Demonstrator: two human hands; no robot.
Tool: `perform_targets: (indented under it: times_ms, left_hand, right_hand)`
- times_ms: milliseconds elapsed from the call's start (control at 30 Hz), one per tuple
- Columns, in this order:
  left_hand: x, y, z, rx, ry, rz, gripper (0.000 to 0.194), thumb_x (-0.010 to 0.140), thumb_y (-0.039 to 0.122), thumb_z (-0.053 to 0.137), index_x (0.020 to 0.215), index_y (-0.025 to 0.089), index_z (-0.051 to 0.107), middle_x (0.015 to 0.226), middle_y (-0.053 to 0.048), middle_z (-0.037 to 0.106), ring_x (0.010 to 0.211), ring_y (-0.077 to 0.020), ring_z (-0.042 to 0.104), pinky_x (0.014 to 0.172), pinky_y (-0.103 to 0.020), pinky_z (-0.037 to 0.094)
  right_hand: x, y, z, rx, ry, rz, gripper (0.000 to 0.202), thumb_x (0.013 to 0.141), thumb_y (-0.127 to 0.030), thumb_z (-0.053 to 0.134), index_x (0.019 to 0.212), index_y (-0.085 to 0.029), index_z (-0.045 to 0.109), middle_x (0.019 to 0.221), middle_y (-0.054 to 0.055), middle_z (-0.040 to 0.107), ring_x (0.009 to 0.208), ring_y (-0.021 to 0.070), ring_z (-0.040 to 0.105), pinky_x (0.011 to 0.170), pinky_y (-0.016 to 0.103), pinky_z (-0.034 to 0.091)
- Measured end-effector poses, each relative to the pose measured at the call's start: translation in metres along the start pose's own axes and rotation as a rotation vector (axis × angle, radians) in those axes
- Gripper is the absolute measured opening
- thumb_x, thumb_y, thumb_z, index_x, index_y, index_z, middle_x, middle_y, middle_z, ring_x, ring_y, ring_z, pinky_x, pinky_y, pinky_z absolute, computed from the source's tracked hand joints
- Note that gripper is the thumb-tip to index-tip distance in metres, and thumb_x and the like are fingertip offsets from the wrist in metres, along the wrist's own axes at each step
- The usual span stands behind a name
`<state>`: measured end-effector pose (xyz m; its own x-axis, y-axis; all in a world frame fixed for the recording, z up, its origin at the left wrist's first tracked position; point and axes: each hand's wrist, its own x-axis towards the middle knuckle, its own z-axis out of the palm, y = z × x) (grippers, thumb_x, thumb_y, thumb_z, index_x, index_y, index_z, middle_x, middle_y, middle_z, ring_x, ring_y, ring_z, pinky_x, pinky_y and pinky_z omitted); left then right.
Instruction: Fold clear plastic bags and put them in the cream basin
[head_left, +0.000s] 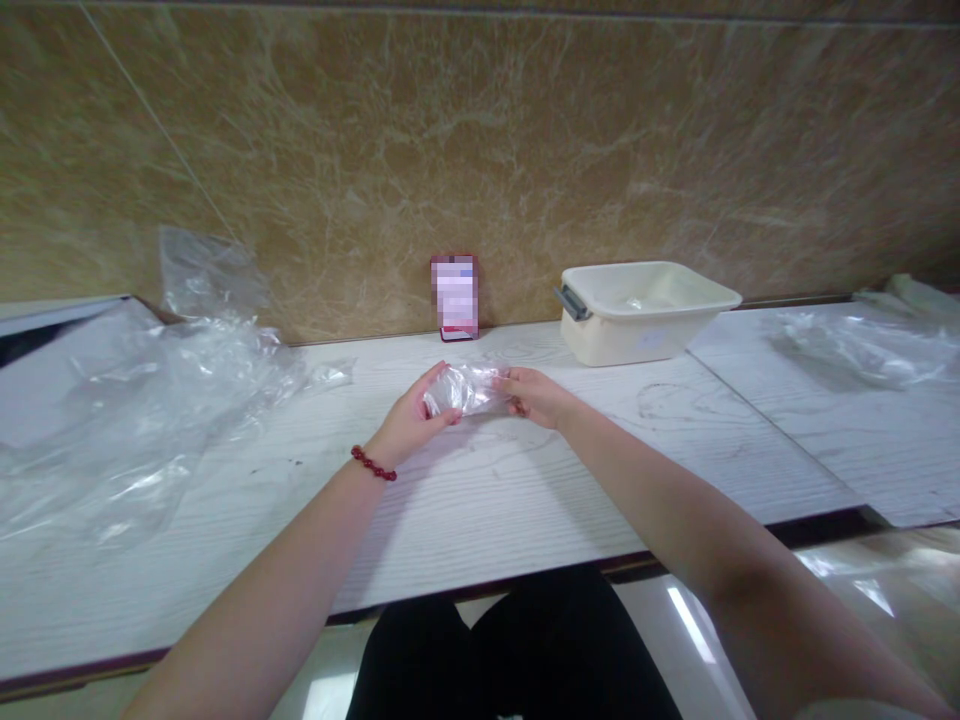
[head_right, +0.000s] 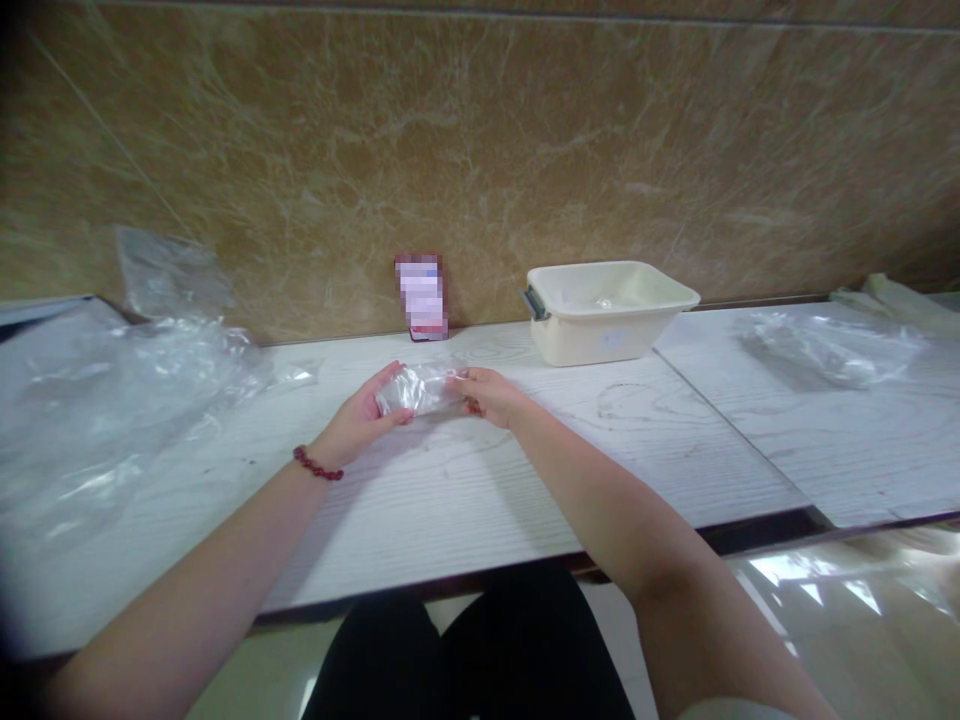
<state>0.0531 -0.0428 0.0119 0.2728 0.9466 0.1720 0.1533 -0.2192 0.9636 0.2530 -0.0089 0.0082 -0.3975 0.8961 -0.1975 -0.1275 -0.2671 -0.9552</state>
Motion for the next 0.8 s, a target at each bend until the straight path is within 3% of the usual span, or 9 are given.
perform_targets:
  times_ms: [100,200,333,400,533,667,800]
  left_hand:
    - [0.001,-0.001,-0.001,0.048,0.032,0.043,0.075,0.064,0.025,0.062,0.129,0.016,0.025,0.124,-0.013,0.041,0.093,-0.0184,0.053,0.081,-0.034,0.044]
    - [0.0,-0.001,0.001,0.072,0.092,0.096,0.076,0.065,0.025,0.061,0.13,0.016,0.023,0.13,-0.014,0.033,0.099,-0.0199,0.05,0.085,-0.034,0.041]
    - [-0.003,0.003,0.006,0.11,0.145,0.145,0.074,0.064,0.025,0.063,0.128,0.018,0.027,0.131,-0.012,0.033,0.112,-0.024,0.04,0.092,-0.037,0.035]
    - [-0.004,0.004,0.008,0.11,0.154,0.149,0.074,0.063,0.025,0.063,0.128,0.018,0.029,0.13,-0.012,0.034,0.113,-0.0253,0.039,0.093,-0.038,0.033]
    - [-0.004,0.003,0.009,0.108,0.162,0.155,0.075,0.063,0.025,0.063,0.128,0.019,0.028,0.13,-0.012,0.034,0.114,-0.0258,0.038,0.094,-0.04,0.032]
    - [-0.004,0.0,0.011,0.105,0.139,0.161,0.074,0.066,0.026,0.061,0.129,0.018,0.024,0.132,-0.013,0.031,0.112,-0.0239,0.04,0.093,-0.038,0.033]
    - [-0.005,0.001,0.015,-0.033,0.093,0.097,0.077,0.067,0.026,0.06,0.131,0.023,0.018,0.13,-0.013,0.034,0.091,-0.0172,0.055,0.079,-0.033,0.044]
  right_hand:
    - [-0.001,-0.002,0.001,0.097,0.022,-0.011,0.02,0.062,-0.015,0.065,0.078,-0.015,0.053,0.063,-0.003,0.055,0.05,0.0021,0.048,0.04,0.01,0.035]
    - [-0.003,-0.005,0.006,0.269,0.056,0.0,0.01,0.069,-0.012,0.059,0.075,-0.015,0.052,0.063,-0.004,0.056,0.05,0.0007,0.049,0.043,0.008,0.038]
    - [-0.009,-0.006,0.014,0.36,-0.102,0.188,0.011,0.078,-0.023,0.051,0.082,-0.014,0.055,0.075,0.003,0.062,0.067,0.0069,0.058,0.047,0.011,0.044]
    - [-0.01,-0.005,0.017,0.358,-0.155,0.216,0.011,0.078,-0.021,0.05,0.082,-0.013,0.055,0.077,0.005,0.062,0.073,0.0091,0.059,0.05,0.011,0.046]
    - [-0.009,-0.001,0.02,0.365,-0.08,0.16,0.007,0.077,-0.011,0.049,0.078,-0.012,0.056,0.073,0.003,0.061,0.066,0.0054,0.058,0.051,0.009,0.046]
    - [-0.006,-0.001,0.02,0.443,-0.033,0.097,0.008,0.078,-0.012,0.047,0.075,-0.014,0.055,0.072,-0.001,0.06,0.063,0.0038,0.056,0.059,0.012,0.049]
    - [-0.006,-0.003,0.019,0.488,-0.017,0.031,0.012,0.08,-0.013,0.044,0.075,-0.015,0.054,0.075,-0.002,0.06,0.063,0.0032,0.056,0.065,0.014,0.05]
